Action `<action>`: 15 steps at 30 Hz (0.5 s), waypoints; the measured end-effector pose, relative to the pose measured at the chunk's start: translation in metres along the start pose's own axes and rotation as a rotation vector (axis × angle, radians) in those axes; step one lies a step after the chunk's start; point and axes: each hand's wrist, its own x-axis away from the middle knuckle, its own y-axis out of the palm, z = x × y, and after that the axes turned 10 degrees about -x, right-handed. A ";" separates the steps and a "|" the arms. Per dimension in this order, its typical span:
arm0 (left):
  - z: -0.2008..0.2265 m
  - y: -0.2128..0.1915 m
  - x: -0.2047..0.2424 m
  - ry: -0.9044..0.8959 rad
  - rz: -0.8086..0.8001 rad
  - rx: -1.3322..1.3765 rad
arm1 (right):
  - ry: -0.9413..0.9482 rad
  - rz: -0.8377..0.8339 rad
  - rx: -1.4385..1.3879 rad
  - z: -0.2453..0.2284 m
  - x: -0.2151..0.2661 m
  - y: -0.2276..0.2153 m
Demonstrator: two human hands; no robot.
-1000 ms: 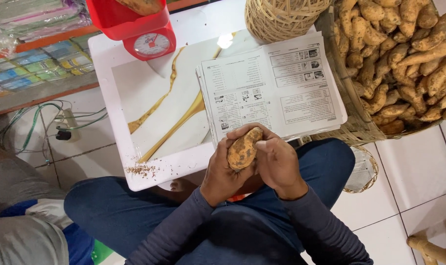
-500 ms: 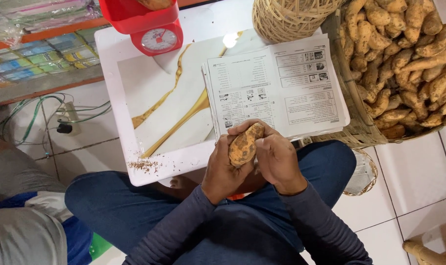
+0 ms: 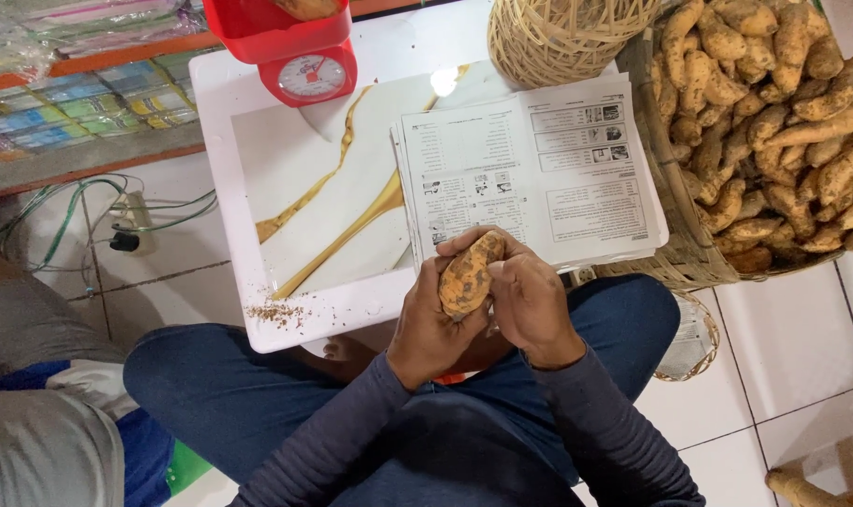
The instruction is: Inspecting sweet potatoes for quality and weighing them on a scale.
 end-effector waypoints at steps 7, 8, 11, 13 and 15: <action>0.014 -0.007 -0.006 0.002 0.003 0.029 | 0.008 0.001 -0.023 -0.001 -0.003 0.005; 0.013 -0.007 -0.005 -0.004 -0.001 0.051 | 0.014 -0.010 -0.008 -0.003 -0.003 0.006; 0.014 -0.006 -0.005 -0.009 -0.001 0.110 | 0.033 -0.032 -0.037 -0.002 -0.003 0.005; 0.017 -0.006 -0.006 -0.007 0.004 0.148 | 0.047 -0.042 -0.078 -0.003 -0.002 0.007; 0.021 -0.009 -0.007 -0.009 -0.027 0.171 | 0.047 0.065 -0.048 -0.007 0.001 0.014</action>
